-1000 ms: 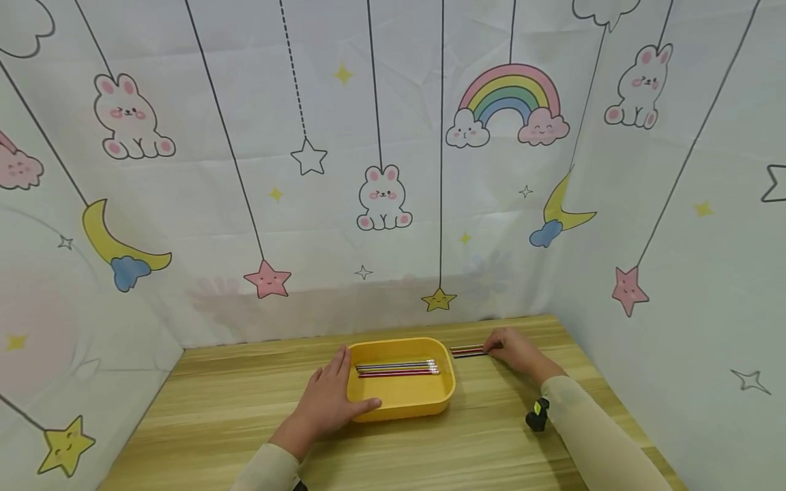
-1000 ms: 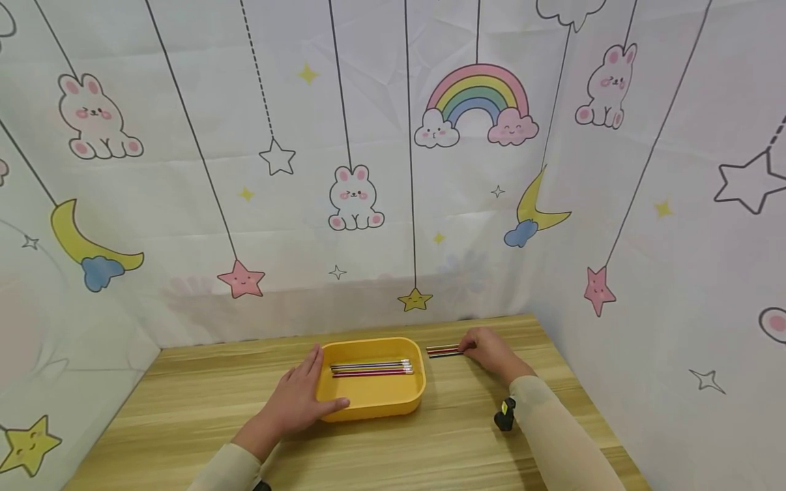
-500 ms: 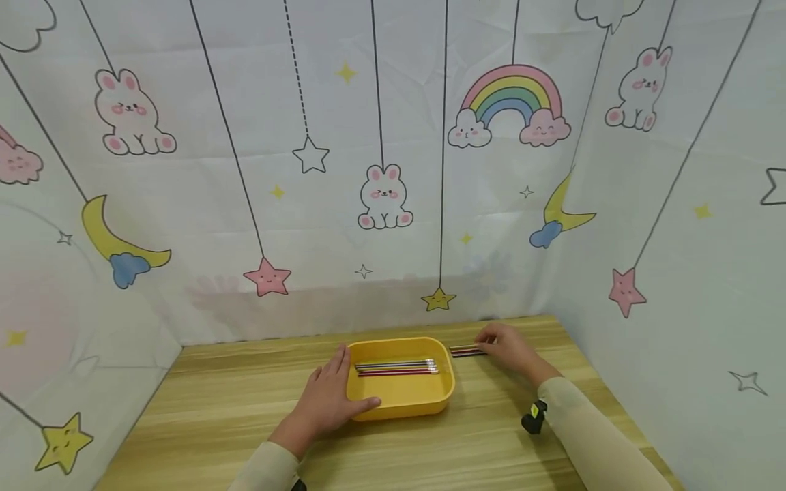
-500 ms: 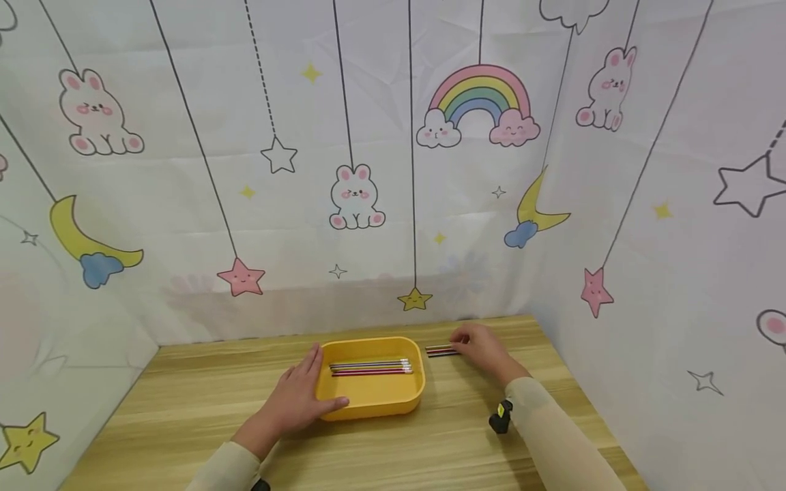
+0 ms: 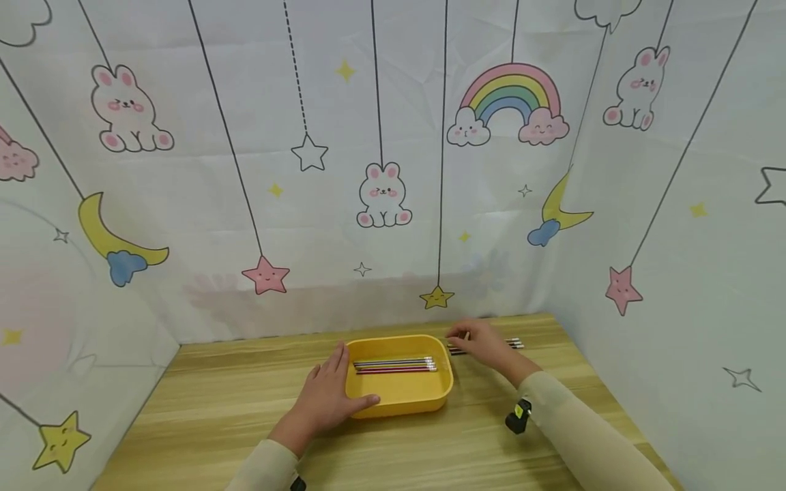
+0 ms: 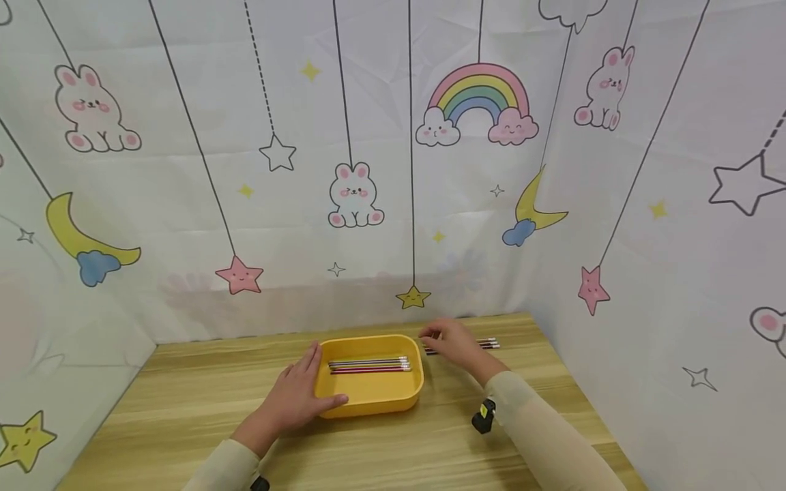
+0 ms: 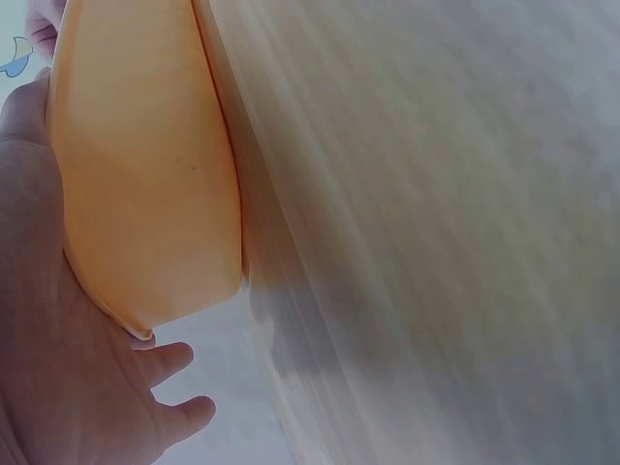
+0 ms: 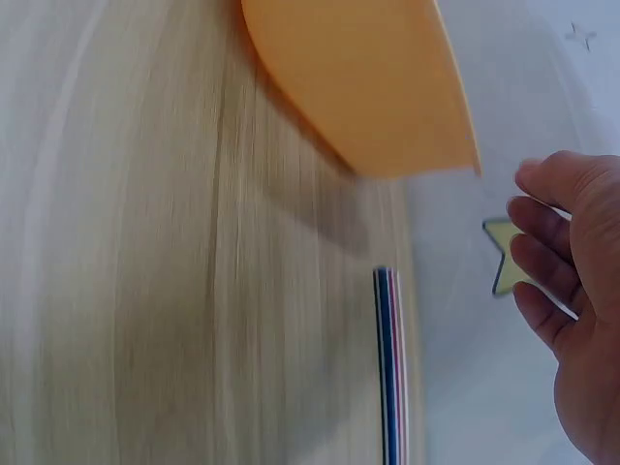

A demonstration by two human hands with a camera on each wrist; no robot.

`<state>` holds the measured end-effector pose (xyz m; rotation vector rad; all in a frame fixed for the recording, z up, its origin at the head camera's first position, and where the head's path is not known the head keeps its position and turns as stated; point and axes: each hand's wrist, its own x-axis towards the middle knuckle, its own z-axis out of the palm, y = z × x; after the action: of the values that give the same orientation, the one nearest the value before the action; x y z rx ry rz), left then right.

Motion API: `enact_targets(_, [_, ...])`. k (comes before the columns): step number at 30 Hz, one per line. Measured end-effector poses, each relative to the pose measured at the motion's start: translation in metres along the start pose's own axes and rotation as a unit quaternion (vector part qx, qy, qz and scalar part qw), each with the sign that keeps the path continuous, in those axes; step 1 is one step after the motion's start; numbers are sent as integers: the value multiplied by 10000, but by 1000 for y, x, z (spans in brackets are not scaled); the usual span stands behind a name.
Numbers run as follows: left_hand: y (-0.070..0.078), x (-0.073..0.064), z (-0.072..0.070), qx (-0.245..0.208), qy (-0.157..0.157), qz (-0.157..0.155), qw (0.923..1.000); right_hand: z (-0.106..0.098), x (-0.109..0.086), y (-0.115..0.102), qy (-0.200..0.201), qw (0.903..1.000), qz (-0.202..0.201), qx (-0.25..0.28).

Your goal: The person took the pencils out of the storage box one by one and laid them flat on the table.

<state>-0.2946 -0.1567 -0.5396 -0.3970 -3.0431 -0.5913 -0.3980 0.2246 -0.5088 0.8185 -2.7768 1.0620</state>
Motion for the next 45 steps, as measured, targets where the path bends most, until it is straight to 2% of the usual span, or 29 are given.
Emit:
enact_targets(8, [0,0,0,-67,18,31,10000,16,8,-30,-300,9967,-752,21])
enact_targets(17, [-1,1,1,-63,5,-26,10000,37,18,-53,-788,9930,-878,-110])
enact_targets(27, [1,0,-1,-57,41,47,10000,63,32,-66,-1089,9830,-1395,-488])
enact_targets(32, [1,0,-1,-66,48,54,10000,73,36,-70,-1249,9800,-1395,-674])
enact_targets(40, [1,-1,-2,-102,38,56,9999,86,40,-74,-1515,9823,-909,-629])
enact_targets(45, [1,-1,-2,-125,0,61,9999,90,41,-76,-1630,9817,-790,-596])
